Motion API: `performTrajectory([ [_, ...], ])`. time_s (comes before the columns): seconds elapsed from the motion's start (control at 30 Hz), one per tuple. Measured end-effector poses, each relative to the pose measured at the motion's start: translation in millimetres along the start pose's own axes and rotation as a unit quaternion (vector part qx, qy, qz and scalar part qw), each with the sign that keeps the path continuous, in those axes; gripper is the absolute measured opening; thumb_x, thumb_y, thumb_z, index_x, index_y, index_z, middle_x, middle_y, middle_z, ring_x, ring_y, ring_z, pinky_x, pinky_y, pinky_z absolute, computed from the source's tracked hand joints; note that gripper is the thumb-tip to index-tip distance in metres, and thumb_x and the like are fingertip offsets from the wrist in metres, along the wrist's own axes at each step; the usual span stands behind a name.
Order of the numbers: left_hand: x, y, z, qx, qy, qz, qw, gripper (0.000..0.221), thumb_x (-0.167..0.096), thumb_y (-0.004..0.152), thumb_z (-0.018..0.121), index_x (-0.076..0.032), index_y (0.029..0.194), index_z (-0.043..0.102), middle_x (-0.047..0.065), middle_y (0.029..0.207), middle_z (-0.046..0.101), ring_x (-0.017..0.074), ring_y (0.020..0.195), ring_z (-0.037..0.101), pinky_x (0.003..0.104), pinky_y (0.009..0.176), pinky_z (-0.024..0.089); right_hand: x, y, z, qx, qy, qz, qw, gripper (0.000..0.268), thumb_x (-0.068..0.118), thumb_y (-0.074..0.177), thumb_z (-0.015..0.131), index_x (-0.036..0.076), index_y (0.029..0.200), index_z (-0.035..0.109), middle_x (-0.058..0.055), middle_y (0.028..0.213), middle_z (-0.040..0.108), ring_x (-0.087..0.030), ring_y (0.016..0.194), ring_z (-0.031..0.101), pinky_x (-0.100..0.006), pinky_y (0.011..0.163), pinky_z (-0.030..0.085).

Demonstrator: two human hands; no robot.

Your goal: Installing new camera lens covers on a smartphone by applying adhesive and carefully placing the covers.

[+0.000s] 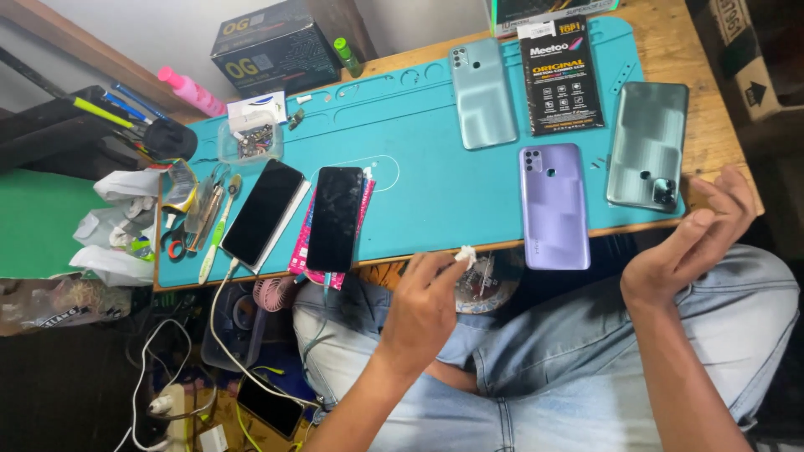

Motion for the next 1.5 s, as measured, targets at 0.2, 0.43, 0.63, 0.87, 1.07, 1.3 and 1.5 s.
performTrajectory([
  [0.2, 67.4, 4.1, -57.1, -0.078, 0.259, -0.085, 0.959, 0.046, 0.028, 0.087, 0.062, 0.007, 0.126, 0.074, 0.017, 0.111, 0.063, 0.0363, 0.095, 0.059, 0.047, 0.079, 0.049, 7.7, 2.6, 0.7, 0.003, 0.003, -0.02, 1.0, 0.049, 0.018, 0.125, 0.031, -0.021, 0.121, 0.059, -0.029, 0.142, 0.05, -0.04, 0.14, 0.047, -0.057, 0.125, 0.039],
  [0.43, 61.2, -7.5, -40.9, -0.049, 0.277, -0.103, 0.954, 0.032, 0.02, 0.092, 0.063, 0.005, 0.118, 0.073, 0.018, 0.106, 0.064, 0.0371, 0.095, 0.063, 0.048, 0.078, 0.05, 2.4, -4.3, 4.0, 0.012, 0.031, -0.015, 0.999, 0.046, 0.016, 0.128, 0.031, -0.023, 0.127, 0.056, -0.029, 0.145, 0.044, -0.038, 0.143, 0.045, -0.055, 0.116, 0.051],
  [0.63, 43.8, -0.1, -39.7, -0.11, 0.046, -0.085, 0.989, 0.028, 0.017, 0.099, 0.057, 0.007, 0.119, 0.074, 0.018, 0.103, 0.067, 0.0335, 0.093, 0.066, 0.042, 0.081, 0.058, 0.5, -5.7, 2.7, 0.008, 0.007, -0.026, 1.0, 0.048, 0.017, 0.129, 0.031, -0.023, 0.125, 0.057, -0.031, 0.144, 0.048, -0.042, 0.147, 0.046, -0.057, 0.121, 0.046],
  [0.87, 62.9, 62.0, -16.4, -0.07, -0.024, -0.074, 0.995, 0.027, 0.01, 0.102, 0.055, 0.005, 0.119, 0.075, 0.018, 0.105, 0.068, 0.0345, 0.095, 0.067, 0.043, 0.082, 0.056, 2.2, -1.6, 1.5, -0.004, 0.001, -0.02, 1.0, 0.046, 0.016, 0.127, 0.032, -0.022, 0.124, 0.058, -0.031, 0.141, 0.049, -0.044, 0.144, 0.047, -0.058, 0.125, 0.043],
  [1.07, 117.4, 91.2, 35.0, -0.073, 0.035, -0.102, 0.991, 0.027, 0.008, 0.103, 0.057, 0.011, 0.125, 0.074, 0.018, 0.099, 0.06, 0.0368, 0.093, 0.06, 0.045, 0.079, 0.054, -3.4, -2.8, -2.0, -0.013, 0.009, -0.009, 1.0, 0.043, 0.015, 0.125, 0.034, -0.02, 0.124, 0.059, -0.03, 0.14, 0.05, -0.043, 0.144, 0.049, -0.058, 0.127, 0.043],
  [1.3, 45.1, 91.9, 44.8, -0.018, -0.09, -0.015, 0.996, 0.028, 0.011, 0.105, 0.055, 0.011, 0.127, 0.072, 0.021, 0.105, 0.063, 0.0379, 0.098, 0.062, 0.045, 0.085, 0.055, -11.0, -1.6, 0.8, -0.013, 0.018, 0.017, 1.0, 0.044, 0.017, 0.125, 0.032, -0.019, 0.125, 0.058, -0.028, 0.144, 0.048, -0.04, 0.144, 0.049, -0.054, 0.12, 0.049],
  [1.5, 52.0, 92.5, 62.7, 0.023, -0.062, 0.007, 0.998, 0.034, 0.014, 0.1, 0.05, 0.008, 0.125, 0.073, 0.021, 0.11, 0.064, 0.0392, 0.099, 0.057, 0.05, 0.094, 0.051, -1.5, 5.1, -2.5, -0.018, 0.005, 0.012, 1.0, 0.045, 0.018, 0.124, 0.032, -0.018, 0.121, 0.059, -0.027, 0.139, 0.051, -0.039, 0.141, 0.048, -0.056, 0.125, 0.041],
])
Point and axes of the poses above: each hand's wrist, its own y-axis towards the middle knuckle, its own z-axis out of the palm, x = y × z, the point moved 9 cm from there along y, towards the middle knuckle
